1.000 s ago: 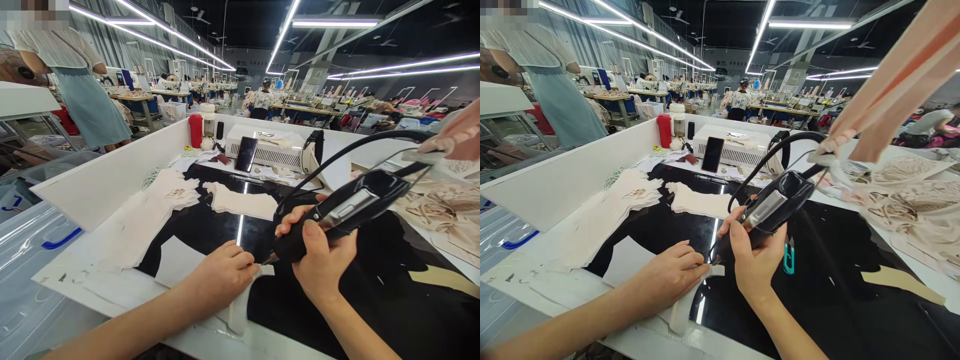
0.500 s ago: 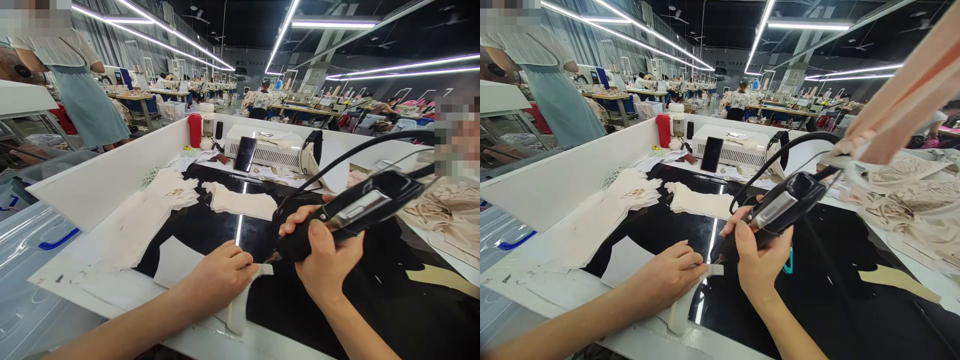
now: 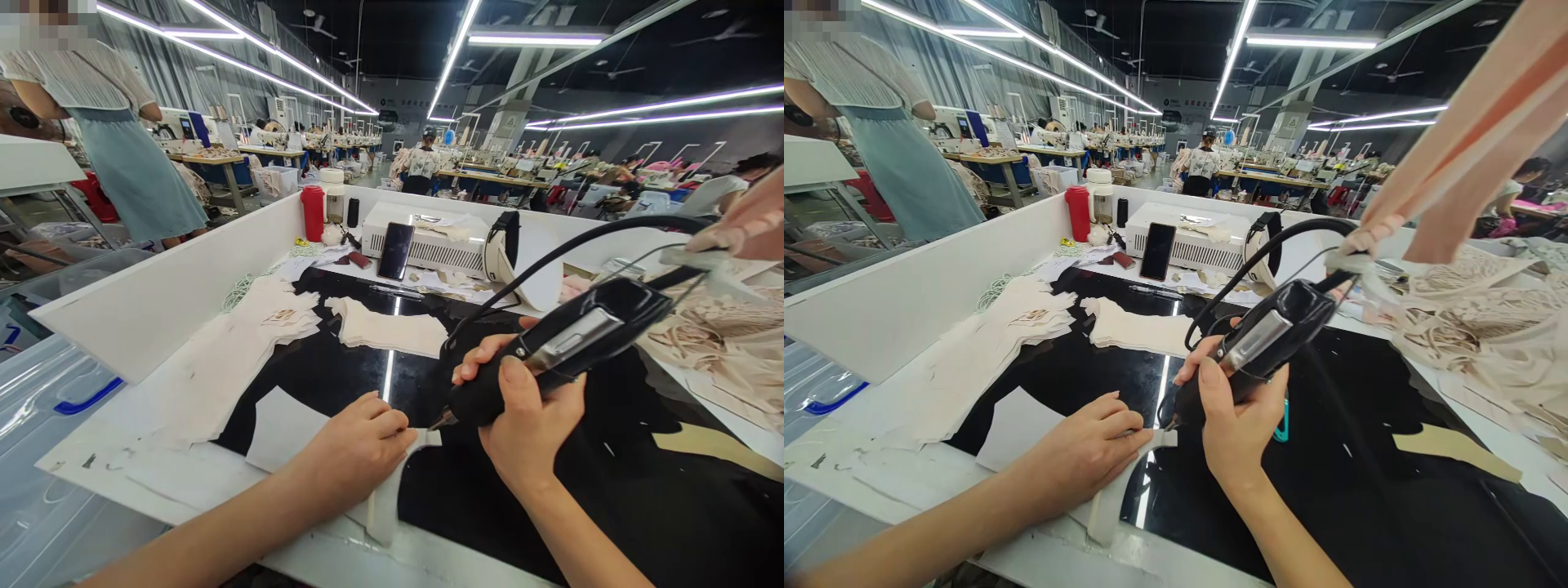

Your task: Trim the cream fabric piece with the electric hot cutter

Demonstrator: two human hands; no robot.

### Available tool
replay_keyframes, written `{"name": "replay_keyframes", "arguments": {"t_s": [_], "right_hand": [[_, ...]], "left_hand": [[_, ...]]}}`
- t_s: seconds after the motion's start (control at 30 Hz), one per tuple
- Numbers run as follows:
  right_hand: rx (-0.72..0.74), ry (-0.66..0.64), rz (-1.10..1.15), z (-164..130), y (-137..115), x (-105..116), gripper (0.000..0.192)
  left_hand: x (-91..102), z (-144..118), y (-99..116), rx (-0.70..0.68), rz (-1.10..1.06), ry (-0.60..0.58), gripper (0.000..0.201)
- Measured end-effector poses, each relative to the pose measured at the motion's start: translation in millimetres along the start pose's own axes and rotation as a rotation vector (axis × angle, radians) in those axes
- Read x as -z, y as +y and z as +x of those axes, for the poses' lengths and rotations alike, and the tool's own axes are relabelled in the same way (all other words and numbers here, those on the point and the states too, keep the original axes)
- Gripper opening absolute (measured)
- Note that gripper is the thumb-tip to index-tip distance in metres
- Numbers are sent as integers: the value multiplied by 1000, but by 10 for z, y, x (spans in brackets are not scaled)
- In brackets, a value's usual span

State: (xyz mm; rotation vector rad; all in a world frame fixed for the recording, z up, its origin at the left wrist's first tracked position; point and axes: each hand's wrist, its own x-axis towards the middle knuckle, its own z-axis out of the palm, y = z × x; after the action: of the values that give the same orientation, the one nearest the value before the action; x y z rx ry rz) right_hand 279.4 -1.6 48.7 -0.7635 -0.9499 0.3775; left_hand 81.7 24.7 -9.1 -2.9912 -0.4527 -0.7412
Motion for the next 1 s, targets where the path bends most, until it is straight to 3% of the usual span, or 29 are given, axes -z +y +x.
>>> {"name": "replay_keyframes", "arguments": {"t_s": [0.5, 1.0], "right_hand": [[-32, -59, 25, -132, -40, -41, 40], [-6, -19, -10, -103, -49, 32, 41]], "left_hand": [[4, 30, -4, -24, 18, 7, 19], [18, 0, -4, -2, 16, -40, 20]]}}
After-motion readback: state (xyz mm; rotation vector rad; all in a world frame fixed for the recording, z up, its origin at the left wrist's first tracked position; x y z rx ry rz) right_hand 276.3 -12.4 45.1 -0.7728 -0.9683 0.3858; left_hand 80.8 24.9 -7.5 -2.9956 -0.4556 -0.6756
